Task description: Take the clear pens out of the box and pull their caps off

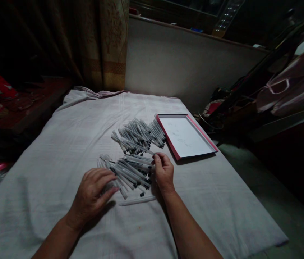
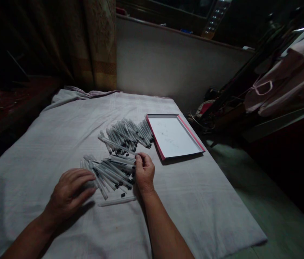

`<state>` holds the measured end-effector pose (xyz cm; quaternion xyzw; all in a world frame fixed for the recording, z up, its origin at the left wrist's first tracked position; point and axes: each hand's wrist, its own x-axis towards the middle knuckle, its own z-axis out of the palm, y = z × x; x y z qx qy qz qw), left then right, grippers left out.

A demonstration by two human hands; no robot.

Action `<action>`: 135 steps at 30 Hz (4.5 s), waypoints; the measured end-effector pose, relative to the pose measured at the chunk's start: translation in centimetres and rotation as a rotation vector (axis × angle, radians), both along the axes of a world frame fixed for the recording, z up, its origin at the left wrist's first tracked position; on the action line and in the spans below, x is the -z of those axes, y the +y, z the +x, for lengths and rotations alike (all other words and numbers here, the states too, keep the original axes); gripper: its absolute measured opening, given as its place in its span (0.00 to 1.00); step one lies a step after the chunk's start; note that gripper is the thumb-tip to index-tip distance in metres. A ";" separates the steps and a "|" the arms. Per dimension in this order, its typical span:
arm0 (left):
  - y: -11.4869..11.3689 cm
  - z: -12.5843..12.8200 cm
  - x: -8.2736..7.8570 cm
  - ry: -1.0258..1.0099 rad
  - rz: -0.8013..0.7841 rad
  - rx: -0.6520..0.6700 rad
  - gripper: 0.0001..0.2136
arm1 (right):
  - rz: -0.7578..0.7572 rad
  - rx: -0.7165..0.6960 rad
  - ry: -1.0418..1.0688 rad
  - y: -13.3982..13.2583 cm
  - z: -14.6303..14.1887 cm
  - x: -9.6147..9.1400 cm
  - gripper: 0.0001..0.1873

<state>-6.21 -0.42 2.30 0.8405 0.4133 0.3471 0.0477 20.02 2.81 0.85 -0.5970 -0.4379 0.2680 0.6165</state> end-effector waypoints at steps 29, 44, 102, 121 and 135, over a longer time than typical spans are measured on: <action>-1.3 1.0 0.1 0.253 0.200 -0.081 0.09 | -0.046 0.056 0.379 0.4 2.0 1.1 0.23; 2.0 0.0 0.0 0.219 0.083 -0.245 0.16 | -0.008 -0.142 0.299 -0.4 1.7 0.5 0.21; 0.1 0.7 0.1 -0.046 0.094 -0.037 0.06 | -0.140 -0.424 0.207 -2.3 -0.1 -0.6 0.08; 0.2 0.6 0.1 -0.046 0.061 -0.031 0.06 | -0.115 -0.414 0.213 -2.3 -0.2 -0.5 0.07; 0.2 0.8 -0.1 -0.024 0.090 -0.015 0.06 | -0.179 -0.430 0.245 -2.3 0.0 -0.7 0.09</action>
